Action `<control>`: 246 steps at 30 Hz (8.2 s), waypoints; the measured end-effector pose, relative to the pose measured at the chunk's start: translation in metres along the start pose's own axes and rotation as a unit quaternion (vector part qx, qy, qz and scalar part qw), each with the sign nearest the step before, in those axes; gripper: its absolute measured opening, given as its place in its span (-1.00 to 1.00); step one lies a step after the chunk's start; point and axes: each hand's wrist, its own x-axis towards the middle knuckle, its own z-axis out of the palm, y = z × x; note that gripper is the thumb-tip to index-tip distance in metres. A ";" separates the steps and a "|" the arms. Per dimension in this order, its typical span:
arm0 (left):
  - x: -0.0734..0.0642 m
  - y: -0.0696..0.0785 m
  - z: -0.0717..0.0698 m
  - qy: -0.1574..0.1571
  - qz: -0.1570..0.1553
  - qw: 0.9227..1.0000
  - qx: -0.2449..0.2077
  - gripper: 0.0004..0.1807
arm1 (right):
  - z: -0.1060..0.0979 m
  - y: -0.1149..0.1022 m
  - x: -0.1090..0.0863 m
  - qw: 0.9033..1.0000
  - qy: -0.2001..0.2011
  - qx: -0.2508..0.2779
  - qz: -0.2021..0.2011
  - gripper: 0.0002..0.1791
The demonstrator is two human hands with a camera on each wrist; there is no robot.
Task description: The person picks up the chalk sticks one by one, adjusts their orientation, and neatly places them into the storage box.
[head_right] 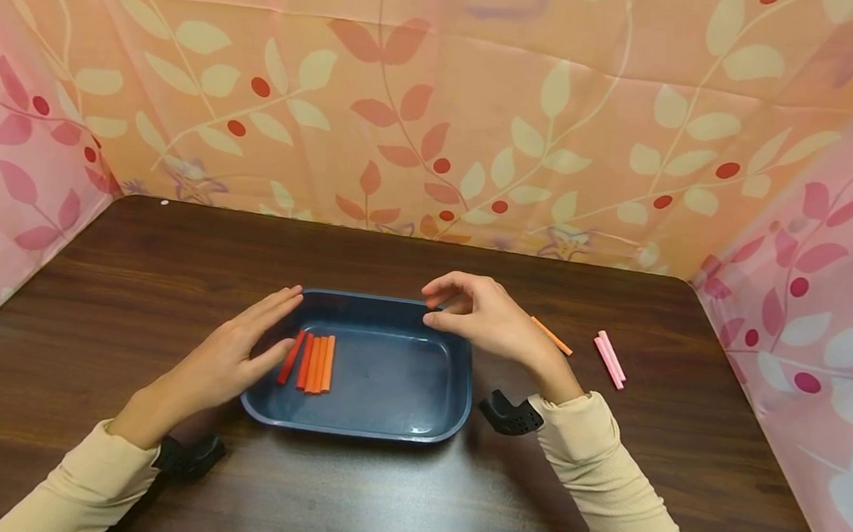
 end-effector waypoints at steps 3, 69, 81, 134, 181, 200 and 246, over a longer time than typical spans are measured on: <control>0.000 0.001 -0.001 -0.001 -0.001 1.000 -0.002 -0.31 | -0.005 0.003 -0.005 1.000 0.013 0.000 0.002 -0.59; 0.000 0.000 -0.001 0.002 0.008 1.000 0.000 -0.31 | -0.055 0.108 -0.044 0.976 0.087 -0.192 0.062 -0.56; 0.000 -0.001 0.000 -0.001 0.002 1.000 0.002 -0.31 | -0.058 0.123 -0.040 0.966 0.076 -0.232 0.090 -0.58; 0.000 0.001 0.000 0.004 0.006 1.000 0.006 -0.32 | 0.006 -0.006 0.000 0.999 0.039 -0.008 -0.032 -0.60; 0.003 0.001 -0.003 0.000 -0.003 1.000 -0.002 -0.31 | 0.077 -0.021 0.053 0.997 -0.076 -0.002 0.000 -0.61; 0.002 0.000 -0.002 0.006 0.004 1.000 0.000 -0.33 | 0.092 -0.015 0.066 0.985 -0.144 -0.034 0.085 -0.66; 0.001 -0.001 -0.001 0.008 0.004 1.000 0.003 -0.32 | 0.053 -0.017 0.034 0.989 -0.140 0.012 -0.037 -0.60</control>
